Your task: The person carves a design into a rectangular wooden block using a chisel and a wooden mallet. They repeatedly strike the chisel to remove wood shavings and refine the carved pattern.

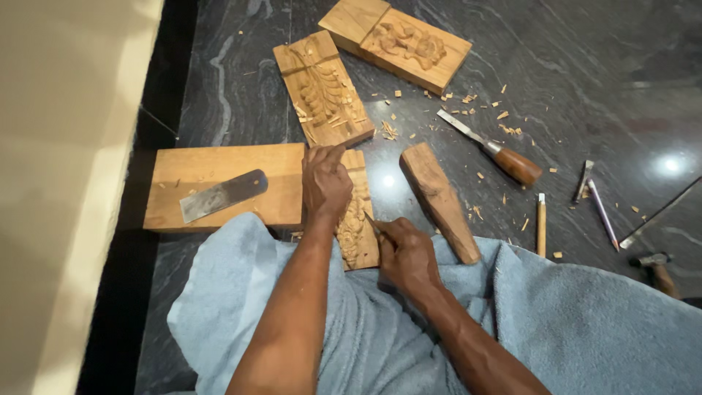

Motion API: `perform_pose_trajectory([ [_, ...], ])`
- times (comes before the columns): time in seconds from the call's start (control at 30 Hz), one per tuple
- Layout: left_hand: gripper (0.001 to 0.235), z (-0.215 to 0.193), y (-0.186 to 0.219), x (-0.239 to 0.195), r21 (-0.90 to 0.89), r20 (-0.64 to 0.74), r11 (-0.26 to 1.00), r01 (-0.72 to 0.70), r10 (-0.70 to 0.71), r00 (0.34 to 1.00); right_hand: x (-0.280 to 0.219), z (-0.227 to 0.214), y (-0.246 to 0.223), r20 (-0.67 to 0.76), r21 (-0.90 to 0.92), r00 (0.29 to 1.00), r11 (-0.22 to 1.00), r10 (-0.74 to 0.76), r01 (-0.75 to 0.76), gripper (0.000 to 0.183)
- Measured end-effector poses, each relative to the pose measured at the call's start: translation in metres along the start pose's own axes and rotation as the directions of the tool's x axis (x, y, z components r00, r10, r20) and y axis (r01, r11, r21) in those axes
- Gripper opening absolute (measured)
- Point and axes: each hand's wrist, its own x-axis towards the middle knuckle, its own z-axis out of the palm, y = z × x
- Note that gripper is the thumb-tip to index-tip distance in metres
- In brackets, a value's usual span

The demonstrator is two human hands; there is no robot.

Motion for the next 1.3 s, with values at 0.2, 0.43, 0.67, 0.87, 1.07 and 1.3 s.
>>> perform_pose_trajectory([
  [0.2,0.031,0.003,-0.002,-0.003,0.050,0.012,0.999,-0.015,0.015,1.000,0.008,0.014,0.017,-0.074,0.045,0.991,0.992,-0.113,0.116,0.023],
  [0.43,0.032,0.003,-0.004,0.000,0.033,0.024,0.999,0.010,-0.010,1.000,-0.006,0.010,-0.007,-0.028,-0.237,0.989,0.962,-0.146,0.136,0.021],
  [0.67,0.034,0.006,-0.007,-0.004,0.019,0.014,1.000,0.003,-0.003,1.000,0.002,-0.023,-0.008,-0.228,-0.355,0.949,0.926,-0.219,0.129,0.021],
  [0.87,0.033,0.007,-0.009,-0.007,0.007,0.007,1.000,0.016,-0.016,1.000,-0.002,-0.011,-0.004,-0.206,-0.180,0.976,0.983,-0.073,0.035,0.022],
  [1.07,0.032,0.006,-0.007,-0.004,-0.004,-0.011,1.000,0.017,-0.017,1.000,0.011,-0.014,0.012,-0.117,-0.015,0.978,0.984,0.172,-0.175,0.021],
  [1.3,0.044,-0.039,0.062,0.002,-0.153,-0.067,0.980,-0.126,0.117,0.991,0.036,-0.060,-0.001,-0.203,-0.031,0.979,0.999,-0.014,0.008,0.023],
])
